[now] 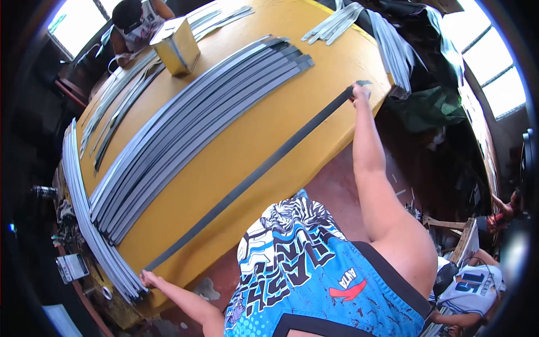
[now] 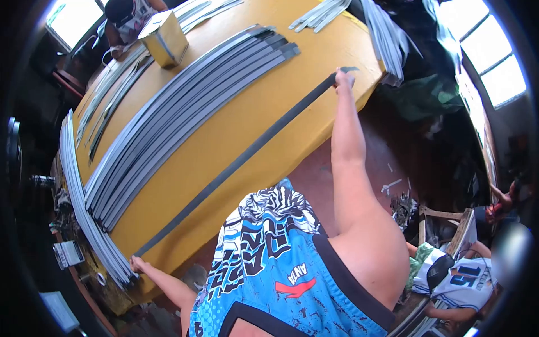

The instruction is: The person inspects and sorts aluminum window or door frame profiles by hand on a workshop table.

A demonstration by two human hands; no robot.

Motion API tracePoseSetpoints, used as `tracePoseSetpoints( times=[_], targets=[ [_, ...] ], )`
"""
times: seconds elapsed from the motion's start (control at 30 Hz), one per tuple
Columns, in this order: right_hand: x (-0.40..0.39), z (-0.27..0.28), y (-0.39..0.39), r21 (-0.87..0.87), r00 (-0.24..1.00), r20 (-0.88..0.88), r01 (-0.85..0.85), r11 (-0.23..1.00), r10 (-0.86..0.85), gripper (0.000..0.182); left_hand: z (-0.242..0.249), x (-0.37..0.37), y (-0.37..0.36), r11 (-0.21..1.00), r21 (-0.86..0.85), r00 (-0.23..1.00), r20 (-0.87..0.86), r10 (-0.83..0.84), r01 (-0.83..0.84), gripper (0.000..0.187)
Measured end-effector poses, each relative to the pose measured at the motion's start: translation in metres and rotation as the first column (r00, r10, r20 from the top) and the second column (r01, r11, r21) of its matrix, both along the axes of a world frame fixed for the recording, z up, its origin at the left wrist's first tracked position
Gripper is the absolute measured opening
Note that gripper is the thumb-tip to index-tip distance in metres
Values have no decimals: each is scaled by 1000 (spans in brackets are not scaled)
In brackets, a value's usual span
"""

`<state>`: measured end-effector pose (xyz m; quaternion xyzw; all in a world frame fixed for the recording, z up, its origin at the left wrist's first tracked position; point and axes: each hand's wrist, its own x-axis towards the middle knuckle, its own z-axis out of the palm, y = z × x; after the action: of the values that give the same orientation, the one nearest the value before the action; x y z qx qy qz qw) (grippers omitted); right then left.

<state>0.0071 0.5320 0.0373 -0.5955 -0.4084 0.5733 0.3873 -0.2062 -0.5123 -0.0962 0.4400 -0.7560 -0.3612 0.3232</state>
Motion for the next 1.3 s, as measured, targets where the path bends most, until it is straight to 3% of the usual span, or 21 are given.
tracePoseSetpoints(
  times=[0.03,0.07,0.1,0.17,0.2,0.23,0.27,0.3,0.33,0.37,0.43,0.5,0.57,0.63,0.7,0.77,0.87,0.97,1.07,1.23,1.3],
  targets=[
    [-1,-5,13,28,1000,6,-17,999,17,26,-9,-5,-12,1000,11,997,-73,-25,26,28],
    [-7,-7,18,37,997,65,50,998,-53,14,5,-2,-2,999,32,999,-19,-42,43,28],
    [-9,0,17,32,996,87,27,999,-29,16,6,-5,-4,998,-35,998,29,-48,49,28],
    [-9,10,17,18,993,118,-12,1000,9,17,7,-5,-1,999,33,995,94,-37,34,31],
    [-9,7,19,-6,980,200,-11,1000,12,23,5,-5,4,996,55,996,42,-74,71,35],
    [-9,3,21,-29,959,281,-14,999,21,30,3,-3,9,999,-41,981,189,39,-32,50],
    [-6,-16,33,19,884,468,-12,1000,2,42,12,7,28,979,-183,950,278,143,-94,68],
    [0,-47,54,72,774,633,-29,997,-23,54,31,12,51,967,-159,894,375,246,-200,76],
    [13,-87,85,118,594,804,-185,976,15,74,47,19,70,953,-211,882,375,286,-219,74],
    [15,-47,28,102,568,821,-254,962,62,85,28,24,66,901,-394,924,245,295,-183,70],
    [21,-72,6,278,573,816,-274,921,-75,68,15,36,65,824,-561,975,129,180,-78,55],
    [26,-78,-34,314,521,850,-390,866,-74,64,53,59,135,866,-489,978,208,5,99,42],
    [22,-86,-52,347,472,877,-492,798,-91,59,36,69,158,751,-597,959,170,-225,282,35],
    [25,-121,-53,486,454,868,-690,537,-202,52,48,80,210,649,-608,879,196,-435,457,30],
    [18,-115,-77,462,432,882,-709,533,-190,49,61,90,256,522,-592,766,287,-575,614,30],
    [21,-107,-85,439,408,895,-729,525,-183,46,68,99,293,476,-505,671,333,-663,720,29],
    [19,-109,-77,444,436,888,-730,520,-146,41,62,107,315,421,-472,603,350,-717,774,27],
    [31,-121,-51,445,430,891,-759,475,-146,41,66,113,316,447,-445,615,372,-695,776,27],
    [42,-115,-45,350,350,931,-762,545,-109,38,63,124,310,479,-391,612,386,-690,786,28],
    [40,-119,-47,367,403,914,-758,539,-55,40,67,136,319,525,-439,677,359,-642,730,39],
    [35,-119,-46,471,518,854,-814,340,55,45,72,136,331,519,-425,663,352,-661,742,40]
  ],
)
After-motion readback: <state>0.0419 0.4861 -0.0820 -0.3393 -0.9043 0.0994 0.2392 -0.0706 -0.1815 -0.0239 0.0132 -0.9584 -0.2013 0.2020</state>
